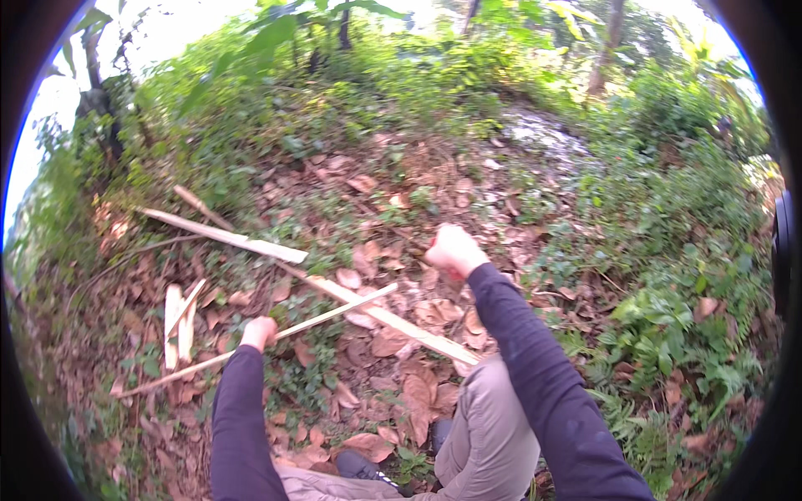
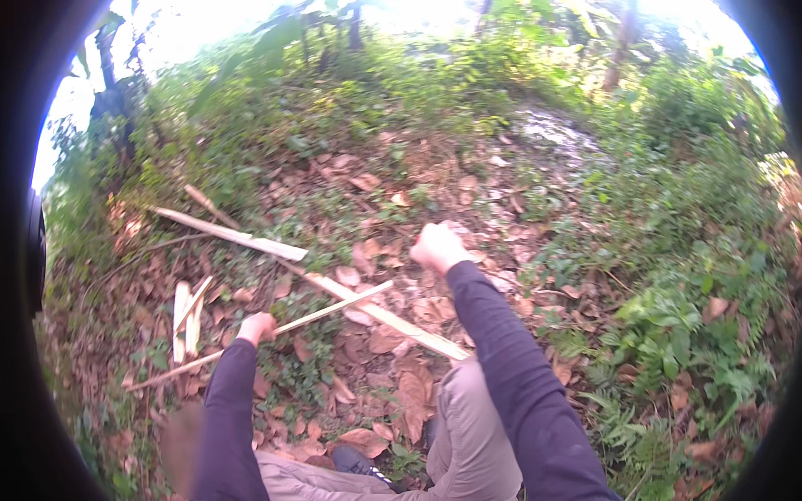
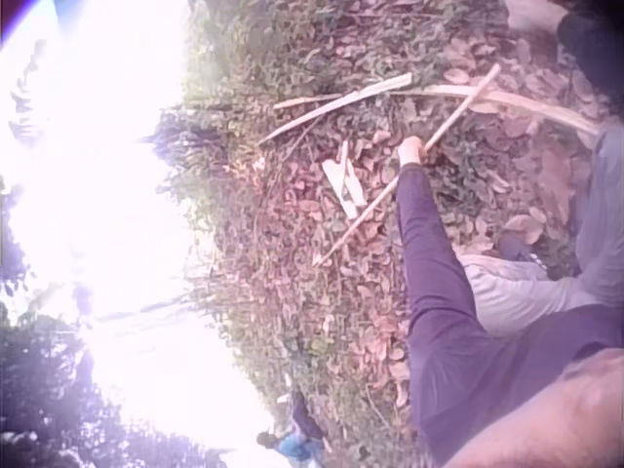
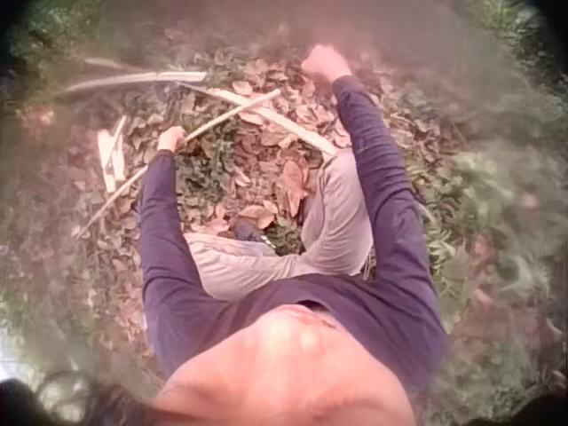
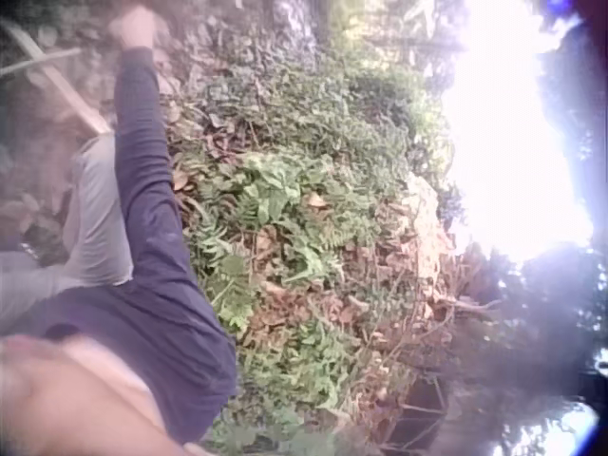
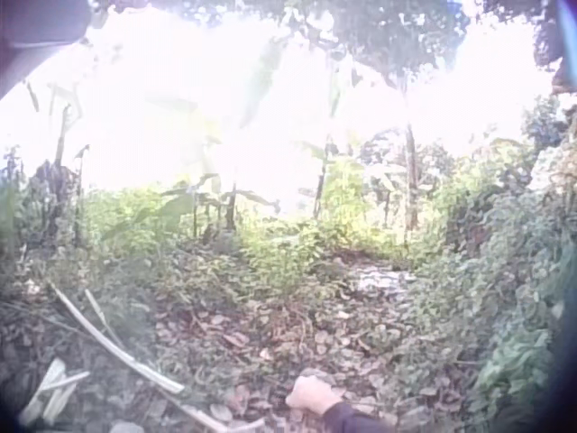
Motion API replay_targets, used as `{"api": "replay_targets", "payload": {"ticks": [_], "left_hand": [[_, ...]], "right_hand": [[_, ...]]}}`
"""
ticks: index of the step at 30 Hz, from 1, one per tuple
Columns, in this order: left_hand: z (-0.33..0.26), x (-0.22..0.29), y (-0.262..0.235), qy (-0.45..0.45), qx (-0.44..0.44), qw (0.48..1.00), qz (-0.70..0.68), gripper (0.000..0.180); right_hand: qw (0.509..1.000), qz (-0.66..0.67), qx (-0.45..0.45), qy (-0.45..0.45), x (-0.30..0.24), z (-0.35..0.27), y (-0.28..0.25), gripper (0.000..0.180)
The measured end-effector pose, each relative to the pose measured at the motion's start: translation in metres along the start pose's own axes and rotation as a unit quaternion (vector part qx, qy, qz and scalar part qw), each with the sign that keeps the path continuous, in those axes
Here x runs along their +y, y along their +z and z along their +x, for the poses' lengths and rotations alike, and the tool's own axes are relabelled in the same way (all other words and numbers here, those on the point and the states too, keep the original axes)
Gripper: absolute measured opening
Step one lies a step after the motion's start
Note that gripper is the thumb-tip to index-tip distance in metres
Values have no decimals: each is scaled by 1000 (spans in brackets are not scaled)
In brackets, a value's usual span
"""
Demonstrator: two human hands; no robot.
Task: The person uses a red machete to split long bamboo strips into thinner slats. They hold the bamboo against the ground and repeatedly strike it with the blade to separate the layers. The person works in a seated position on the forest floor, surrounded by cut bamboo pieces.
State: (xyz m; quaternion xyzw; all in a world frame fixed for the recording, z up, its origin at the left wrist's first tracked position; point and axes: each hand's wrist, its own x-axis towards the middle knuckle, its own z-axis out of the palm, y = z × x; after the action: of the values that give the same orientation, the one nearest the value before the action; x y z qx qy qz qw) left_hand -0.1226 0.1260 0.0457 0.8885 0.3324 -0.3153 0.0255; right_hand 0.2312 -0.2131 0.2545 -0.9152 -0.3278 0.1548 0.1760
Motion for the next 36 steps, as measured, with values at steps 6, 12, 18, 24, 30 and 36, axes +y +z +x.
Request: {"api": "replay_targets", "payload": {"ticks": [6, 12, 18, 24, 30, 36], "left_hand": [[-39, 2, 8, 80, 91, 993, -3, 35], [-43, 12, 5, 170, 297, 931, -128, 30], [-45, 35, -12, 146, 146, 975, -86, 57], [-31, 21, 0, 58, 24, 997, -55, 48], [-24, -11, 34, 0, -1, 998, -62, 38], [-39, -12, 50, -41, 17, 996, -71, 52]], "right_hand": [[993, -107, -36, 26, -17, -2, 2, 26], [994, -103, -24, 23, -16, 0, 8, 29], [993, -101, -45, 47, -13, -5, -2, 31], [997, -68, 1, 42, 20, 3, -6, 44], [995, -97, -15, 15, -6, -10, -7, 32], [995, -95, -8, 12, -12, -17, -9, 29]]}}
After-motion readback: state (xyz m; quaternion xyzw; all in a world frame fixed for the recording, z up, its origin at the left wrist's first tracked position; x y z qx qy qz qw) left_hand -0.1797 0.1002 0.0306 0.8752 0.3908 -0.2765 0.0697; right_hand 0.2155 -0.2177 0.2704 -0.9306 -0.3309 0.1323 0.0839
